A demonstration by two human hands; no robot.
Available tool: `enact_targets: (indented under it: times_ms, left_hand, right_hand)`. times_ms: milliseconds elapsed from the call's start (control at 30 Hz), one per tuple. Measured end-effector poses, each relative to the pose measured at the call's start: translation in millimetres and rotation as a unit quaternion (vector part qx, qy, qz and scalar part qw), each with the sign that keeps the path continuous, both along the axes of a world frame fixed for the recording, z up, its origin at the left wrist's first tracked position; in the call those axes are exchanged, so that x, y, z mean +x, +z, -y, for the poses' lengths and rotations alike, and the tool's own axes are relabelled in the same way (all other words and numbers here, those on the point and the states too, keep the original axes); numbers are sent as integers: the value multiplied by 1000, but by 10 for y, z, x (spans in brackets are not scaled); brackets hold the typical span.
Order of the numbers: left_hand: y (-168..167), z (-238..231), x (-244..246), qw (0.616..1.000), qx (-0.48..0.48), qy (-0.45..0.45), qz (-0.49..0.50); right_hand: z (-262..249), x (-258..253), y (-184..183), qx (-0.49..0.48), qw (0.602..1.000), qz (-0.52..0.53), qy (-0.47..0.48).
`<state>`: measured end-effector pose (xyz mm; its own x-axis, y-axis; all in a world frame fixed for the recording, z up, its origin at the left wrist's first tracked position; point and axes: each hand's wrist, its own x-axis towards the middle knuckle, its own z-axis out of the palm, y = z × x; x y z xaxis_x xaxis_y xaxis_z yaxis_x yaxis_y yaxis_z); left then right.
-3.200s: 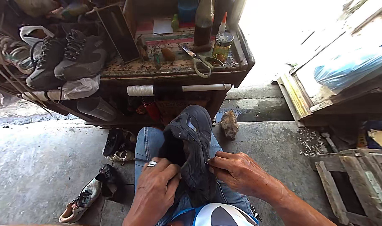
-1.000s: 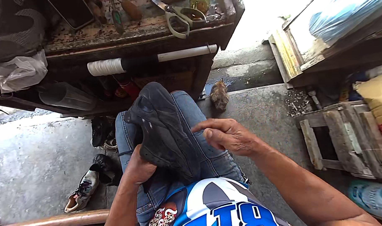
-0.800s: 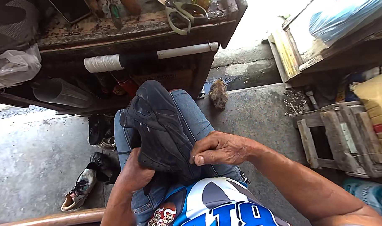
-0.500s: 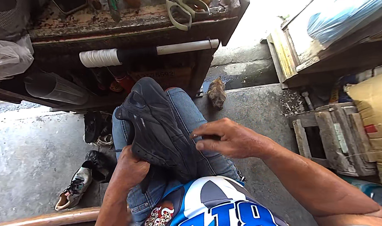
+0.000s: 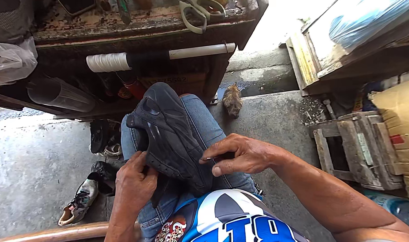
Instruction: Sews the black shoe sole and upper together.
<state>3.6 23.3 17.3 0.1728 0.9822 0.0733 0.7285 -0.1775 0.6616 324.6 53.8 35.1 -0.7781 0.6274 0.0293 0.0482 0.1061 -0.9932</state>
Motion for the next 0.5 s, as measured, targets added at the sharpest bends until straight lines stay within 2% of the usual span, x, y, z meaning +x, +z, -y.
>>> enact_targets:
  times_ms: [67,133,200,267,333,400,500]
  left_hand:
    - [-4,21,12,1000,-9,2,-2]
    - [32,39,32,1000,-27,5,-8]
    - [61,45,50,999,-40,11,-26]
    - [63,40,59,998,-45,18,-49]
    - [54,29,49,997,-53,18,-56]
    - [32,21,32,997,-59,14,-49]
    - [19,14,23,997,-62,9,-44]
  right_hand:
    - [14,-63,12,-49,997,-35,38]
    - [18,-83,29,-44,996,-6,74]
    - [5,-9,116,41,987,132,80]
    - [32,82,255,114,947,297,44]
    - [63,150,368,135,916,378,16]
    - [96,173,422,130,918,375,-14]
    - [134,18,286,197,918,292,-181]
